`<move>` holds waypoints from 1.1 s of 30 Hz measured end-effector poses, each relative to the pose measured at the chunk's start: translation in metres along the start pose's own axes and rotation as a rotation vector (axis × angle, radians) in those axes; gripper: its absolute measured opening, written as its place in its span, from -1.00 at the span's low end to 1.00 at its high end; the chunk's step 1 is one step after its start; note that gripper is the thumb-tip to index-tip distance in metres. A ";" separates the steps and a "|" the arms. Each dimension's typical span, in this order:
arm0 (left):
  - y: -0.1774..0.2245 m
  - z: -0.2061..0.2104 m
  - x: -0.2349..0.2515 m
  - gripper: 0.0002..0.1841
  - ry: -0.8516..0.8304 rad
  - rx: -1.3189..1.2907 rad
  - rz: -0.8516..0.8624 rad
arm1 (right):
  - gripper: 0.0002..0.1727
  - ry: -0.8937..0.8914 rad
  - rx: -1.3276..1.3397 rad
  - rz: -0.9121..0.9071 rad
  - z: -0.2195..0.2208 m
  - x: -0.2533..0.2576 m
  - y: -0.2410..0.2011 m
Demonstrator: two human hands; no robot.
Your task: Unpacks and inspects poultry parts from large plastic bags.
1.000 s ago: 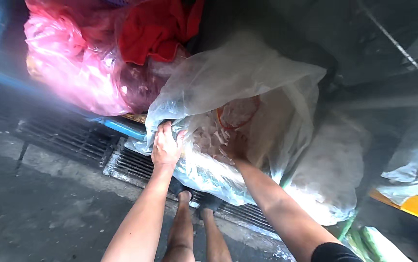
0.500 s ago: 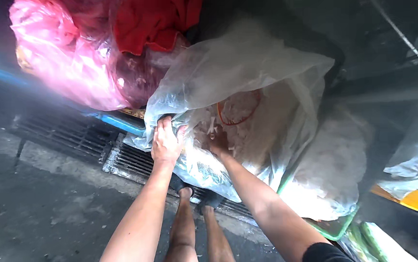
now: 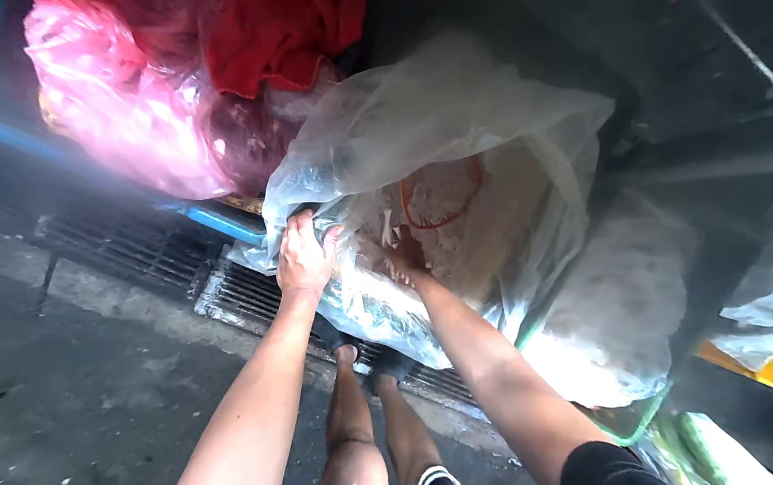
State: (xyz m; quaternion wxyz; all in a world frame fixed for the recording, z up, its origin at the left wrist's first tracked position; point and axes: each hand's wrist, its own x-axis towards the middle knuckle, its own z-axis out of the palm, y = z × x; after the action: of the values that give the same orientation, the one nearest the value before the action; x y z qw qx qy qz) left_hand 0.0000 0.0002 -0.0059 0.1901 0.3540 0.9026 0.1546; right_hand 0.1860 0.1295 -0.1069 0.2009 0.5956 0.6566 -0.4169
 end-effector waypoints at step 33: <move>0.009 -0.012 0.003 -0.39 0.097 0.043 0.012 | -0.31 -0.580 -0.386 -0.209 -0.042 -0.029 0.046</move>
State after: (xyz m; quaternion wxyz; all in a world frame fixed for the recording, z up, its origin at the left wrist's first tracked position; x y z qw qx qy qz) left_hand -0.0021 0.0070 0.0079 0.1373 0.3555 0.9118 0.1532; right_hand 0.2453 0.1421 -0.0752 0.4438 0.3332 0.6962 -0.4553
